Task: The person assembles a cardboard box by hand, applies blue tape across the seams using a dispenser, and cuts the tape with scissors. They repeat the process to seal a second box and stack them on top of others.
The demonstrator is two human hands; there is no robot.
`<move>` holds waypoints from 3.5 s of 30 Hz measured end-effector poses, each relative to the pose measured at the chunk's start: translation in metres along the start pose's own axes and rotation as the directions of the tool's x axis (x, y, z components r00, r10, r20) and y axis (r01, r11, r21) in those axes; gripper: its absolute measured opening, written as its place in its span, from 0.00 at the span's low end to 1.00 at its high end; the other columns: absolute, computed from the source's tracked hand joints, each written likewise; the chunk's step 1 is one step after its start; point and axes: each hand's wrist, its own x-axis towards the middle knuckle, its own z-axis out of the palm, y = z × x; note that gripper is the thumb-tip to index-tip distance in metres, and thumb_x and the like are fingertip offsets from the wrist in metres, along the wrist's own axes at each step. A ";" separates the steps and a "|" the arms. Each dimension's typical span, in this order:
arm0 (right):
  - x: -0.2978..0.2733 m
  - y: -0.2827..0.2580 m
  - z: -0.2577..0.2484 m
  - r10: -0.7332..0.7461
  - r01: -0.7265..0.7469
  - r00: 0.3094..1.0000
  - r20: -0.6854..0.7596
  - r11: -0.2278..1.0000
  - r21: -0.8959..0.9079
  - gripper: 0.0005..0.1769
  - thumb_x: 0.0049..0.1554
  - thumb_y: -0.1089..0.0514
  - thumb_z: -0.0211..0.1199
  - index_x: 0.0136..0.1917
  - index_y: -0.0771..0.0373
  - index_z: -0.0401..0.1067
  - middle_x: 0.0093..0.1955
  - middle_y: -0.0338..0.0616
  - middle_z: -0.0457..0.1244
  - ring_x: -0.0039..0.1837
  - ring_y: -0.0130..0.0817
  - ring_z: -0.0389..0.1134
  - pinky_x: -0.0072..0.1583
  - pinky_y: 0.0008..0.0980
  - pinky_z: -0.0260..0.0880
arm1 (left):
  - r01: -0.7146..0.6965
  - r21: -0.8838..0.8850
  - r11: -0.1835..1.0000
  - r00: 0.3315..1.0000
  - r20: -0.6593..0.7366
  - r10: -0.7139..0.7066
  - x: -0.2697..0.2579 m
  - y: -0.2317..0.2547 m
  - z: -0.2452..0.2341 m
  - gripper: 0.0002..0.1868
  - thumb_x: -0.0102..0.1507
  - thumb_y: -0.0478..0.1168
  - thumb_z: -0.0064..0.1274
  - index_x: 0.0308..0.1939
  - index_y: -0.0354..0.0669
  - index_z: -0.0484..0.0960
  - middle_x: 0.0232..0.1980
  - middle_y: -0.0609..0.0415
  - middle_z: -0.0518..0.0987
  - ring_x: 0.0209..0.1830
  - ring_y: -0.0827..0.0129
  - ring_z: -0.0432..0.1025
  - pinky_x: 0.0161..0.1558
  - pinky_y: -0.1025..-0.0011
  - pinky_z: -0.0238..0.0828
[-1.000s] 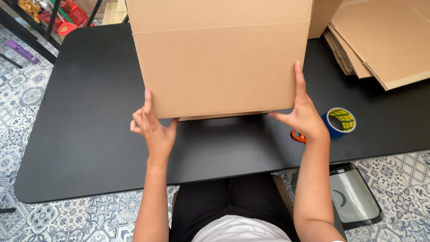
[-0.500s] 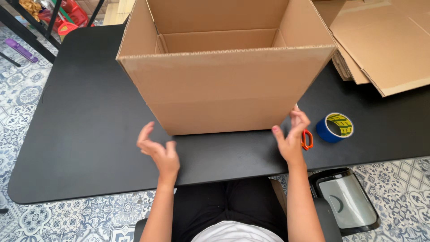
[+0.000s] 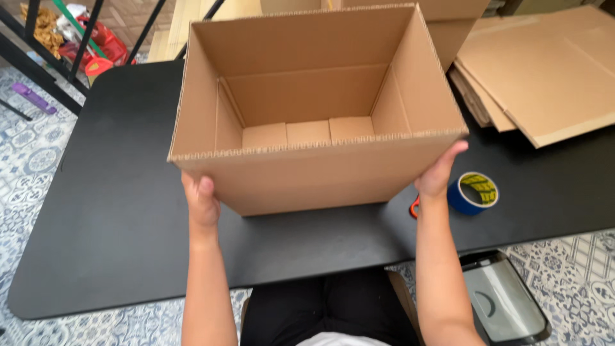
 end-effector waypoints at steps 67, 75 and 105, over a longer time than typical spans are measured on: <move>-0.017 -0.050 0.072 0.489 0.660 0.488 0.724 0.336 -0.672 0.21 0.58 0.52 0.42 0.65 0.54 0.59 0.68 0.39 0.53 0.71 0.35 0.47 0.70 0.47 0.32 | -0.361 0.749 0.556 0.849 0.510 -0.135 -0.006 0.125 0.140 0.36 0.55 0.57 0.49 0.54 0.27 0.67 0.52 0.31 0.69 0.57 0.42 0.61 0.58 0.54 0.52; -0.012 -0.057 0.040 -0.099 0.616 0.774 0.626 0.348 -0.707 0.12 0.57 0.59 0.54 0.55 0.52 0.68 0.57 0.35 0.61 0.65 0.32 0.58 0.68 0.37 0.45 | -0.262 0.892 0.368 0.722 0.434 -0.538 0.009 0.102 0.124 0.41 0.61 0.64 0.29 0.66 0.35 0.51 0.69 0.40 0.51 0.70 0.50 0.42 0.66 0.54 0.28; -0.030 -0.060 -0.052 -0.691 0.343 0.719 0.078 0.255 -0.904 0.08 0.50 0.74 0.55 0.43 0.67 0.63 0.43 0.48 0.60 0.44 0.43 0.65 0.40 0.32 0.69 | -0.378 0.733 0.565 0.758 0.596 -0.266 -0.006 0.091 0.203 0.31 0.62 0.48 0.41 0.61 0.27 0.60 0.62 0.33 0.61 0.66 0.44 0.51 0.64 0.52 0.38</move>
